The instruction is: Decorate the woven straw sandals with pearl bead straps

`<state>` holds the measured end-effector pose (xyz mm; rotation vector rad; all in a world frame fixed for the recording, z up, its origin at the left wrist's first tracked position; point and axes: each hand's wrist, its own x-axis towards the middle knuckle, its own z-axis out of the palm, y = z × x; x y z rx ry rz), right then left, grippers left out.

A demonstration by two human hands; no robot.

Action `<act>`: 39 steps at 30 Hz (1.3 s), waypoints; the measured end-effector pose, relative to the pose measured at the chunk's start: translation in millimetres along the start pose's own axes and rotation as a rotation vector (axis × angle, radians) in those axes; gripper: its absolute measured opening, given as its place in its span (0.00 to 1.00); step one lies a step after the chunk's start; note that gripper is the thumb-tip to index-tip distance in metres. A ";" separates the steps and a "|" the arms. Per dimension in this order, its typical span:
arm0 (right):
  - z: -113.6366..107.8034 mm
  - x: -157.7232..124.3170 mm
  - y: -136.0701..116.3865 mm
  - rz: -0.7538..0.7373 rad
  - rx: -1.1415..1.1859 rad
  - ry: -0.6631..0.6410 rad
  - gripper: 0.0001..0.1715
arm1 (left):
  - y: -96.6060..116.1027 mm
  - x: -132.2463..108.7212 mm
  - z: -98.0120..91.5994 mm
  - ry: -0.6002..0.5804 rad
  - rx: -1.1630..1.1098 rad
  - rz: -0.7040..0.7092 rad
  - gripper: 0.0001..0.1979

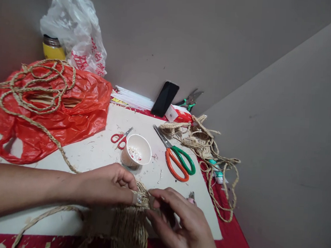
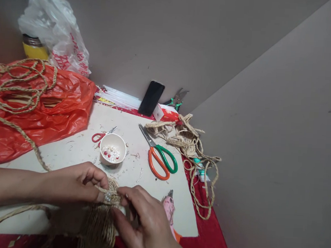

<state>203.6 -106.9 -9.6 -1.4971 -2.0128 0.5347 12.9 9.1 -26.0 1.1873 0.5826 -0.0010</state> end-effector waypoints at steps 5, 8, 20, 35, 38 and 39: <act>8.8 3.1 -1.8 -0.025 -0.044 -0.011 0.16 | -3.0 -0.5 0.4 -0.010 -0.028 0.020 0.09; 12.1 4.8 -1.5 -0.049 -0.046 0.006 0.13 | -1.0 -2.3 1.1 -0.016 -0.025 0.027 0.08; 11.0 0.7 3.6 0.016 -0.058 -0.150 0.33 | -0.2 -2.1 -1.3 0.010 0.006 -0.068 0.14; -8.9 15.2 -6.2 -0.038 -0.162 -0.190 0.15 | 13.6 -17.4 7.5 0.284 0.216 0.226 0.09; -10.7 15.6 -5.8 -0.043 -0.187 -0.201 0.12 | 11.1 -19.1 7.8 0.427 0.282 0.330 0.08; -10.5 15.6 -5.2 -0.041 -0.190 -0.208 0.12 | 10.8 -19.2 8.2 0.430 0.300 0.326 0.08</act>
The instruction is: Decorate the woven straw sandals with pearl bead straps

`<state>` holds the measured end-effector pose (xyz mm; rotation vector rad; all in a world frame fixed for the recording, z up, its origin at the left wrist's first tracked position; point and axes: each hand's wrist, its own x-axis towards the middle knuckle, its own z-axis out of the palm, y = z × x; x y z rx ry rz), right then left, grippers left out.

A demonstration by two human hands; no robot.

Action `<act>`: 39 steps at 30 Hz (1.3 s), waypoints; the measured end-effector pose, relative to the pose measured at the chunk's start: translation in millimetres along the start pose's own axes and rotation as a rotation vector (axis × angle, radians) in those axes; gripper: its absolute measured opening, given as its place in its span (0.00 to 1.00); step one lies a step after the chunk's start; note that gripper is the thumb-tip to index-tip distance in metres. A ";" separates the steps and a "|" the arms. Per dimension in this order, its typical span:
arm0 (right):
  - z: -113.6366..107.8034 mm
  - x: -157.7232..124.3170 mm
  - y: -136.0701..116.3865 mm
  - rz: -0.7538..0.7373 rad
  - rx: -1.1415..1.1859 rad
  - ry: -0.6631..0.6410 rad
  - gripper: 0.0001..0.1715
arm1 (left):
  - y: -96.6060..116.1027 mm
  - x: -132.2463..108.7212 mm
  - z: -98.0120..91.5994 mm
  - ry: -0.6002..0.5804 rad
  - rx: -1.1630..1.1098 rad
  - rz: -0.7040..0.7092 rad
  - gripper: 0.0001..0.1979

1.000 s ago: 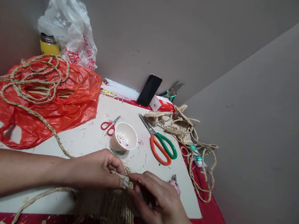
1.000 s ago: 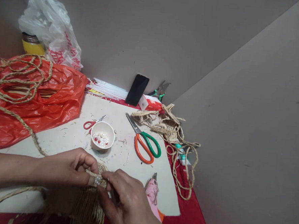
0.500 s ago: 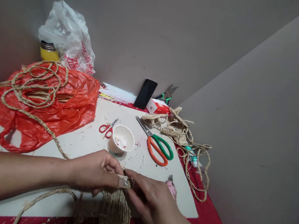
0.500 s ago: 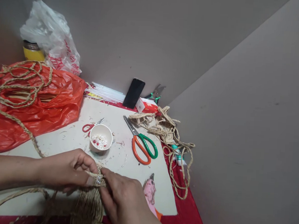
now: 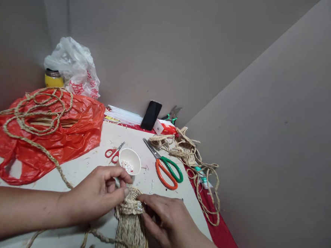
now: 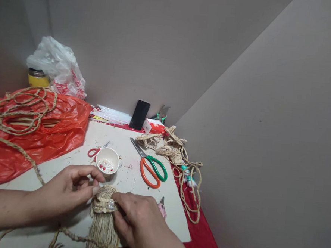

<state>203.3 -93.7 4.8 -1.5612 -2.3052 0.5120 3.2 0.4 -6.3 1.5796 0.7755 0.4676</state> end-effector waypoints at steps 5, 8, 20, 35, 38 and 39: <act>3.7 2.0 3.7 0.035 0.007 -0.048 0.16 | 1.6 -0.5 4.4 -0.218 0.021 -0.112 0.11; 6.2 4.6 5.1 0.024 -0.008 -0.069 0.14 | -0.4 0.4 6.6 -0.268 -0.046 -0.125 0.15; -1.5 -13.6 15.5 0.061 0.076 0.191 0.19 | -27.8 5.5 5.8 -0.291 -0.195 -0.273 0.16; -3.4 -11.1 55.1 0.520 -0.007 0.236 0.13 | -21.6 11.9 5.2 -0.368 -0.283 -0.451 0.11; 0.1 2.8 56.8 0.534 -0.050 0.154 0.14 | -21.8 12.5 4.6 -0.374 -0.266 -0.460 0.11; 2.0 7.0 56.8 0.539 -0.067 0.135 0.13 | -21.9 12.6 4.5 -0.373 -0.261 -0.459 0.11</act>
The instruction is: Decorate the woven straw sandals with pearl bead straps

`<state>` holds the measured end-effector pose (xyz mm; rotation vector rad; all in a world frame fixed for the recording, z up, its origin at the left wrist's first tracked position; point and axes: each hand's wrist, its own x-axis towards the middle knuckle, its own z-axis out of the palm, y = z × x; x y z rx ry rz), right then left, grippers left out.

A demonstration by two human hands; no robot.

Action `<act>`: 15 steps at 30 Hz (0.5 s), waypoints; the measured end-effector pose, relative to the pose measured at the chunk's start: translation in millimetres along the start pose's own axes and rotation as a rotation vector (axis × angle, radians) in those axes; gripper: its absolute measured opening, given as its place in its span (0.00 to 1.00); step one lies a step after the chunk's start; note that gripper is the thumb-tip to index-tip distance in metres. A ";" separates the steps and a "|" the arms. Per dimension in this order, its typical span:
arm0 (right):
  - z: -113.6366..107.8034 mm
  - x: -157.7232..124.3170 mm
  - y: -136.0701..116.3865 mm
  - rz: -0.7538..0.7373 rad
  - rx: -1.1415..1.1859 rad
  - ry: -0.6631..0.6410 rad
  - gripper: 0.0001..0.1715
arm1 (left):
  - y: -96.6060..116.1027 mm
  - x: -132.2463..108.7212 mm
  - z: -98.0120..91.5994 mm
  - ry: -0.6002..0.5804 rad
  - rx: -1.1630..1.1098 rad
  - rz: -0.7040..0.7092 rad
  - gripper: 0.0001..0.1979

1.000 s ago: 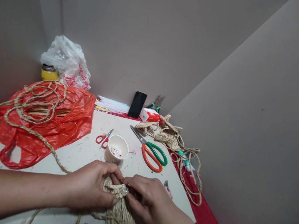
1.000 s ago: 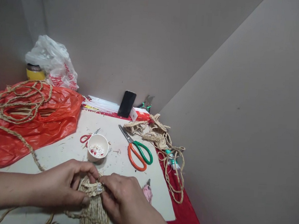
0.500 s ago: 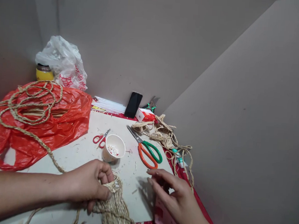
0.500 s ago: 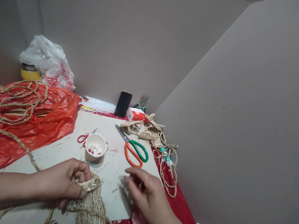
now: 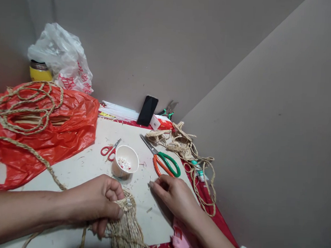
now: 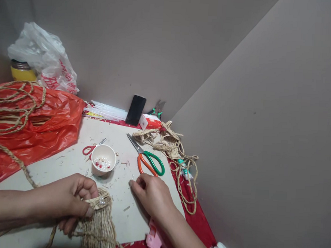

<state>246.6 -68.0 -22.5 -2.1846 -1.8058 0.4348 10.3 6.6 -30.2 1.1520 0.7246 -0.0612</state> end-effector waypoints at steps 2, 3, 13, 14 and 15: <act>4.8 5.5 -3.3 0.001 -0.031 -0.018 0.11 | -0.3 0.0 -0.3 0.005 0.000 0.003 0.12; 6.9 7.7 -4.2 -0.003 -0.038 -0.026 0.09 | -0.5 0.0 -0.4 0.010 -0.006 0.004 0.12; -10.8 -10.2 -17.0 -0.099 0.105 -0.054 0.09 | -1.1 1.5 -0.3 -0.006 -0.055 -0.009 0.15; -13.6 -16.2 -22.1 -0.133 0.172 -0.048 0.09 | -0.9 2.2 -0.6 -0.002 -0.060 -0.015 0.15; -15.5 -22.1 -27.9 -0.175 0.233 -0.037 0.09 | -0.5 2.7 -0.9 -0.001 -0.065 -0.021 0.14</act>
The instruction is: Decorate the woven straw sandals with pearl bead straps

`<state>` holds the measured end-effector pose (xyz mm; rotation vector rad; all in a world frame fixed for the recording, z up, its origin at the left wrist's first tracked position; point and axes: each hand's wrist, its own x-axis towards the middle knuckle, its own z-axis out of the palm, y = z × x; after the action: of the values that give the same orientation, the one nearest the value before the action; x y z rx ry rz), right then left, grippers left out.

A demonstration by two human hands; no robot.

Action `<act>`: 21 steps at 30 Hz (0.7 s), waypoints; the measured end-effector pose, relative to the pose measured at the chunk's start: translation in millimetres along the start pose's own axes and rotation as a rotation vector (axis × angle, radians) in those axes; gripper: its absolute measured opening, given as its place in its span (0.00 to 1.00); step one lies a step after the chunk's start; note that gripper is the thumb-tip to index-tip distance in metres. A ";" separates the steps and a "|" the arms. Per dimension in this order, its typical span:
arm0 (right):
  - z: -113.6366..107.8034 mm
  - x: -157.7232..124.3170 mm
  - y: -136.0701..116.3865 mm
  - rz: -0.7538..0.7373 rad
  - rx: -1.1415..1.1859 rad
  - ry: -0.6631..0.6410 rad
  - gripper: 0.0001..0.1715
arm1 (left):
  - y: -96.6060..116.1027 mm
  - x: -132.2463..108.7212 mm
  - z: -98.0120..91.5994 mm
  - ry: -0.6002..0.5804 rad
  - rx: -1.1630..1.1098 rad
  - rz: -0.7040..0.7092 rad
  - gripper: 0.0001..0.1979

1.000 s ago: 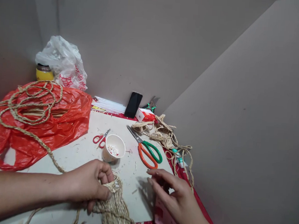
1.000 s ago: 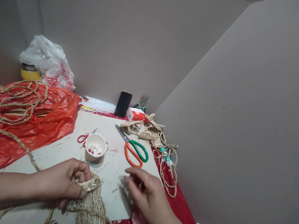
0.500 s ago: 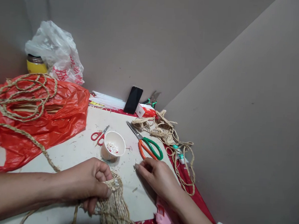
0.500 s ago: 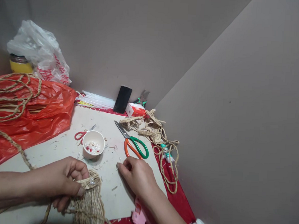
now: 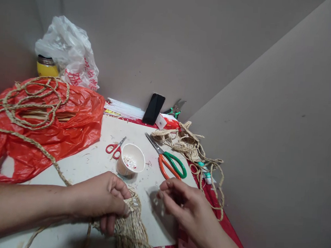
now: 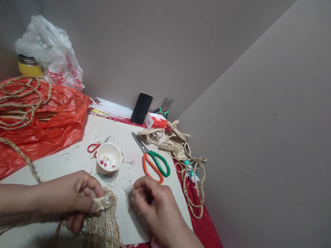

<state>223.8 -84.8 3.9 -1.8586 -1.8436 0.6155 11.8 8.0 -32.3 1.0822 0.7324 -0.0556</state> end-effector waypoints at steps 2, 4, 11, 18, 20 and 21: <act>2.8 -7.7 -12.8 -0.118 0.026 0.021 0.09 | 1.7 0.3 -0.7 -0.021 0.004 -0.005 0.13; 9.4 -12.4 -21.9 -0.253 -0.018 0.046 0.07 | 4.2 -0.7 -1.1 -0.043 0.008 0.001 0.10; 36.3 -14.2 -26.7 -0.434 -0.166 0.034 0.07 | 8.7 -2.5 -0.3 -0.041 -0.066 0.009 0.13; 40.5 -13.8 -30.6 -0.519 -0.229 0.032 0.08 | 7.5 -3.6 -0.7 -0.071 -0.026 0.025 0.13; 40.0 -13.7 -31.8 -0.519 -0.246 0.037 0.07 | 7.3 -4.6 -1.2 -0.095 -0.026 0.036 0.11; 39.9 -13.7 -32.1 -0.515 -0.252 0.038 0.08 | 7.2 -5.0 -1.4 -0.097 -0.031 0.037 0.10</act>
<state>174.1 -98.1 -8.8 -1.4212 -2.3344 0.1715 10.0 11.2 -24.1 1.0555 0.6238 -0.0648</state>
